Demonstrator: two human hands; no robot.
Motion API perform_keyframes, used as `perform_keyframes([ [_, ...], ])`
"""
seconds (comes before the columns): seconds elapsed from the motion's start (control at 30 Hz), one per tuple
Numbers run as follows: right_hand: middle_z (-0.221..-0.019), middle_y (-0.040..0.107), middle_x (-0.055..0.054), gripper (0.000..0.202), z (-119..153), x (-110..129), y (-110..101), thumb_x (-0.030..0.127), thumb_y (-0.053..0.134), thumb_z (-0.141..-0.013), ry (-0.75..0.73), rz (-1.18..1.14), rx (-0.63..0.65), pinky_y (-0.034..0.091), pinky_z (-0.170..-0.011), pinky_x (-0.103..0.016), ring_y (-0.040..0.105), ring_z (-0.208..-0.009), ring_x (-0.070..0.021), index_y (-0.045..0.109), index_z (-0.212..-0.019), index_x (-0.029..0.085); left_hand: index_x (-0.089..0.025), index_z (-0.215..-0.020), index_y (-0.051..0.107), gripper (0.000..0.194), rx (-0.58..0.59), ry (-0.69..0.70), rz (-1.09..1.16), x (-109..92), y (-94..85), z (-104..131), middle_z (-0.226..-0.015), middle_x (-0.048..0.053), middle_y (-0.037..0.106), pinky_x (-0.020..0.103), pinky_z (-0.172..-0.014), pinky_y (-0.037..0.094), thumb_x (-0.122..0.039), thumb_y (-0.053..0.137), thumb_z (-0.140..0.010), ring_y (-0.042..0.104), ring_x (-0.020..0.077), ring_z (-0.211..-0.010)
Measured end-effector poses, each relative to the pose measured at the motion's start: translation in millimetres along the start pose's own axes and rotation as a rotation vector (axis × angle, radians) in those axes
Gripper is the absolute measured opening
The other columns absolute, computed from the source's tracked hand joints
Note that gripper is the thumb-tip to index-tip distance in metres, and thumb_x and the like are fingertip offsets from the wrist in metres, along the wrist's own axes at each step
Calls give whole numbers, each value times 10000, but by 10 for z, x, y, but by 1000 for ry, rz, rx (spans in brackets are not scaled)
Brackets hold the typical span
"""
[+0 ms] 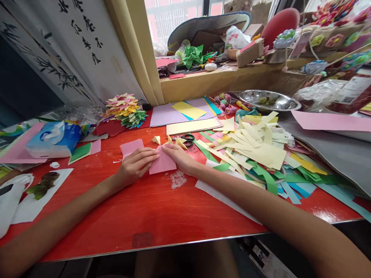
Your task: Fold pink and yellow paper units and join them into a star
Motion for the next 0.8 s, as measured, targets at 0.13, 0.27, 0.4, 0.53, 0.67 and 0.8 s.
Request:
perform_keyframes([
  [0.13, -750, 575, -47, 191, 25, 11, 18, 340, 582, -748, 26, 31, 24, 434, -671, -287, 531, -686, -128, 540, -771, 155, -178, -1111, 530, 314, 16, 1, 12, -11, 0, -14, -1049, 53, 618, 341, -863, 492, -117, 497, -805, 525, 161, -1036],
  [0.27, -767, 584, -66, 191, 36, 31, 23, 318, 615, -725, 3, 53, 36, 441, -678, -299, 547, -705, -141, 558, -782, 145, -175, -1106, 530, 320, 15, -5, 29, -15, 4, -29, -1027, 57, 620, 335, -856, 491, -103, 500, -795, 518, 165, -1032],
  [0.4, -766, 595, -72, 190, 21, 15, 15, 316, 616, -723, -4, 63, 46, 440, -672, -316, 552, -688, -145, 571, -788, 143, -177, -1083, 537, 319, 6, -21, 47, -8, 12, -23, -1025, 64, 599, 346, -845, 486, -93, 510, -777, 513, 173, -1022],
  [0.53, -789, 599, -75, 164, 26, 12, 2, 328, 576, -751, -8, 152, 11, 431, -636, -327, 553, -685, -163, 585, -783, 168, -178, -997, 566, 235, -9, -77, 64, 6, -9, -13, -1070, 93, 510, 352, -811, 485, -131, 516, -772, 519, 174, -980],
  [0.67, -784, 593, -61, 178, 69, 59, 4, 350, 525, -779, -26, 402, -39, 409, -602, -318, 538, -674, -167, 580, -770, 181, -185, -914, 570, 142, -20, -187, 96, 43, -39, -33, -1022, 77, 483, 361, -831, 456, -186, 512, -784, 502, 176, -970],
  [0.8, -921, 592, -56, 180, 108, 129, 51, 345, 507, -790, -139, 654, -7, 413, -728, -356, 535, -831, -203, 583, -883, 212, -172, -886, 546, 107, -100, -348, 103, 113, -69, -61, -866, 41, 536, 335, -821, 428, -218, 483, -813, 509, 152, -867],
])
Point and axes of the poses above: each hand's wrist, its own z-axis away from the middle knuckle, its own y-axis out of the palm, x = y × z, the point moved 4 cm from there along -z, towards the middle knuckle
